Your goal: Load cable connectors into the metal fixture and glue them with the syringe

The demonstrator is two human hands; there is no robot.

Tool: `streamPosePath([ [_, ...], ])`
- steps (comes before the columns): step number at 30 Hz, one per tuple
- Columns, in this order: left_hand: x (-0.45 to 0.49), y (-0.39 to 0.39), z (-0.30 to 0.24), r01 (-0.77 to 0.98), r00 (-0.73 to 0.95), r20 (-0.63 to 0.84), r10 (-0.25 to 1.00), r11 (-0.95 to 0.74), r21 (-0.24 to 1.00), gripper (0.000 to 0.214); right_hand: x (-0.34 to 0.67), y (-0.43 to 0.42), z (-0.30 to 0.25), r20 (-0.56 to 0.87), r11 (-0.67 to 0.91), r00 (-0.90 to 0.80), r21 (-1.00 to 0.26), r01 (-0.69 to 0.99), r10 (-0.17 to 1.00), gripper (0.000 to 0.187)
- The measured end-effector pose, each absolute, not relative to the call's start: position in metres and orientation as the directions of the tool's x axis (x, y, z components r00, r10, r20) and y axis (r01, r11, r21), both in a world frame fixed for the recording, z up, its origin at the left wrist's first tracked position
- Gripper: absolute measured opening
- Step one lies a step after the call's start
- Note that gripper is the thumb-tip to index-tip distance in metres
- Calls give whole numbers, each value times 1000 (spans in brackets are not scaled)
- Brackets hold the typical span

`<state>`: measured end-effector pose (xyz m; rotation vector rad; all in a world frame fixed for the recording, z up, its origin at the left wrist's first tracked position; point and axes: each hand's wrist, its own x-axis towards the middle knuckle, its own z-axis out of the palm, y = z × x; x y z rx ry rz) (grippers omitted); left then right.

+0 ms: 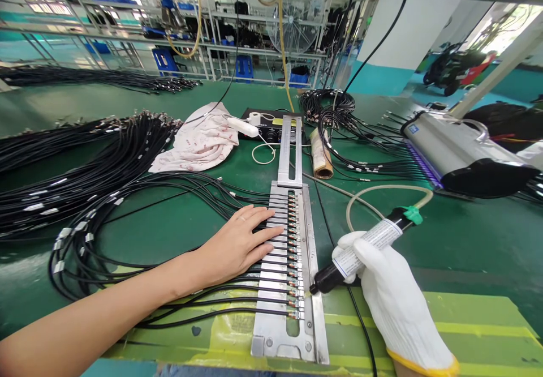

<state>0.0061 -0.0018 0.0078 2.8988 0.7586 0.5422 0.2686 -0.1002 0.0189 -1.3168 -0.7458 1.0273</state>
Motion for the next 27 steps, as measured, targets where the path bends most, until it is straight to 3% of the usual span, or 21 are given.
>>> streamPosePath([
  [6, 6, -2, 7, 452, 813, 323, 485, -874, 175, 38, 269, -100, 19, -131, -87, 311, -985, -150, 942, 40],
  [27, 7, -2, 7, 468, 813, 314, 490, -871, 149, 39, 264, -101, 25, -114, -86, 314, -991, -101, 942, 42],
])
